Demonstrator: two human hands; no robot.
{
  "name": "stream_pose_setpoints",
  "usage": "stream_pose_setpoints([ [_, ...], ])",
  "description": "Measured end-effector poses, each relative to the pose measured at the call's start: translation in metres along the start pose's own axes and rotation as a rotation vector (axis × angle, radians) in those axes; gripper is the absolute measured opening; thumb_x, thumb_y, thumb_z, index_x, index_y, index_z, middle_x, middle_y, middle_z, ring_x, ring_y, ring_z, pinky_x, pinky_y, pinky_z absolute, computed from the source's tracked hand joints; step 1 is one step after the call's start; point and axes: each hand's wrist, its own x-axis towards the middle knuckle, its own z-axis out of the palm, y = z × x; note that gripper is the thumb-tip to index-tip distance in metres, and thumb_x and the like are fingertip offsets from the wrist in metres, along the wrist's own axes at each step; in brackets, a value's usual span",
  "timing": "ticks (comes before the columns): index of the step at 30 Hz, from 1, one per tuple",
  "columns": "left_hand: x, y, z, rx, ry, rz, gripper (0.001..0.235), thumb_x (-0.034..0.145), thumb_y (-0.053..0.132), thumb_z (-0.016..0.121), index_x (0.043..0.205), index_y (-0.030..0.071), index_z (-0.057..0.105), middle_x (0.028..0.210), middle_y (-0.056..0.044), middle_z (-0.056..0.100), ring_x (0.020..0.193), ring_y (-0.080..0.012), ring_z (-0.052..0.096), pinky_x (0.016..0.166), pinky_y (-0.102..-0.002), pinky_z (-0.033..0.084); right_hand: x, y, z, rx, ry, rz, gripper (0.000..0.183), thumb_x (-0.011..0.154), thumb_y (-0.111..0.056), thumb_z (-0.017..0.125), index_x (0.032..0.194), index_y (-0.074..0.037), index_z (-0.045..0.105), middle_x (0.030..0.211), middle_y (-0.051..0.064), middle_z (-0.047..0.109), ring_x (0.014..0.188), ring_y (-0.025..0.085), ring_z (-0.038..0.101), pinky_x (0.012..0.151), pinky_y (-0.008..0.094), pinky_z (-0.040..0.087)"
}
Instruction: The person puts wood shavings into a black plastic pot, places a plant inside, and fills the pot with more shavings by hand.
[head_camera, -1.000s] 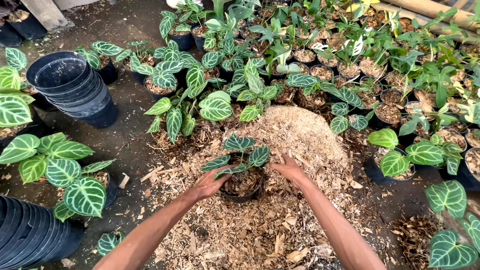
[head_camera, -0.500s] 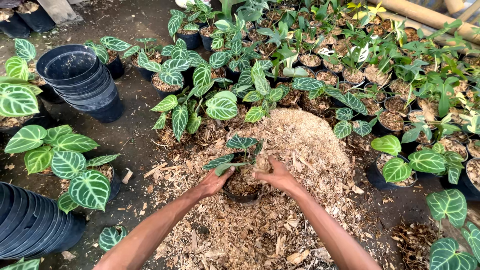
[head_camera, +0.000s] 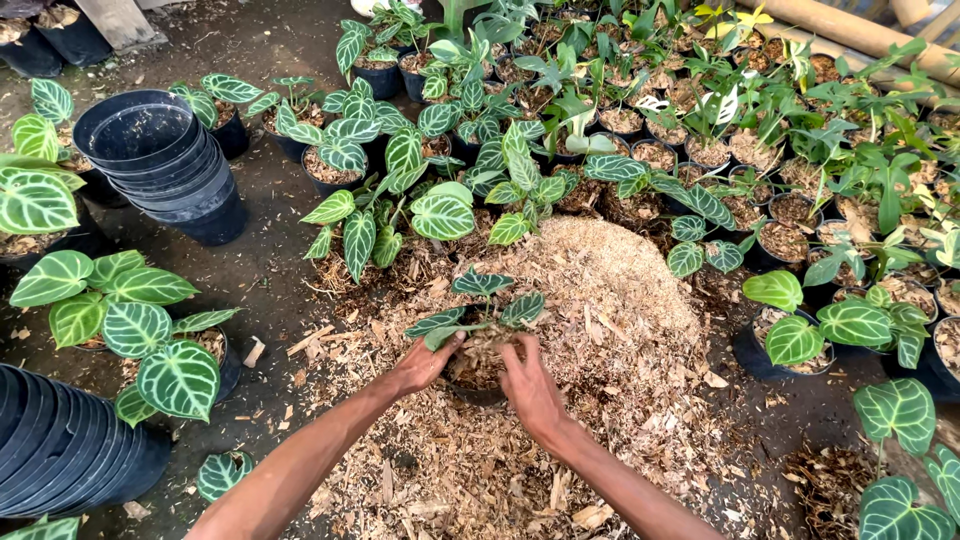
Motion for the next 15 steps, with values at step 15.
stream_pose_setpoints([
  [15,-0.018,0.007,-0.001,0.05,0.014,0.09,0.08,0.091,0.076,0.018,0.153,0.03,0.041,0.153,-0.018,0.042,0.127,-0.0414,0.055,0.105,-0.074,0.036,-0.02,0.035,0.032,-0.249,-0.009,-0.229,0.038,0.096,-0.032,0.06,0.126,-0.009,0.062,0.132,0.017,0.057,0.111,0.027,0.059,0.091,0.047,0.057],
])
